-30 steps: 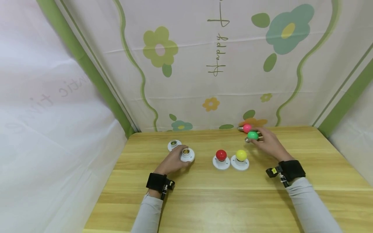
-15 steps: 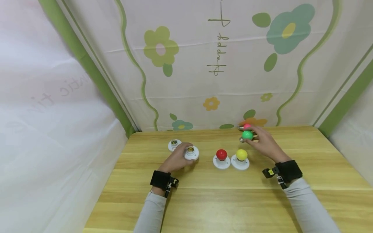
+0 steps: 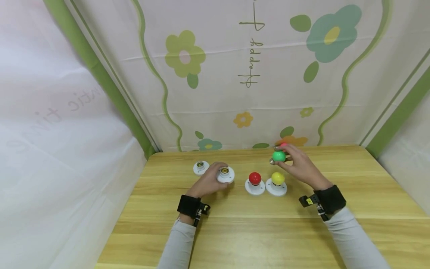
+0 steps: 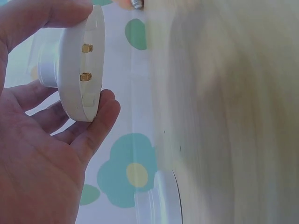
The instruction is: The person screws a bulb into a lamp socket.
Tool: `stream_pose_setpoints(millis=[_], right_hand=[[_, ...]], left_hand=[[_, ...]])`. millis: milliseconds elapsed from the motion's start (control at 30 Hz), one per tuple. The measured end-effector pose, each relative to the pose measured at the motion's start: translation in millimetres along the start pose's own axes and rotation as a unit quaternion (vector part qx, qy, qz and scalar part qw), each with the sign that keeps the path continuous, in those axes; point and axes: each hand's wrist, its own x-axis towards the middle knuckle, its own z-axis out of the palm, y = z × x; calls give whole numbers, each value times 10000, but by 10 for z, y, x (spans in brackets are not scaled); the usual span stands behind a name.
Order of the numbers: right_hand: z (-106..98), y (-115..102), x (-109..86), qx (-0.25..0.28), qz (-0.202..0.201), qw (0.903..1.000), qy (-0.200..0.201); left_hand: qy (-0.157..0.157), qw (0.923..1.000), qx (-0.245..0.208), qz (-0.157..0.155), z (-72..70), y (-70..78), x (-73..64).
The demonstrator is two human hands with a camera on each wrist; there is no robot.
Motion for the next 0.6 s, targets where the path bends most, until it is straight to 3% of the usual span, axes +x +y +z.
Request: stream_pose_setpoints(millis=[600], right_hand=[[30,-376,52,-9,-214,9995,-212]], left_hand=[[-138,9997,-97,193,65,232,79]])
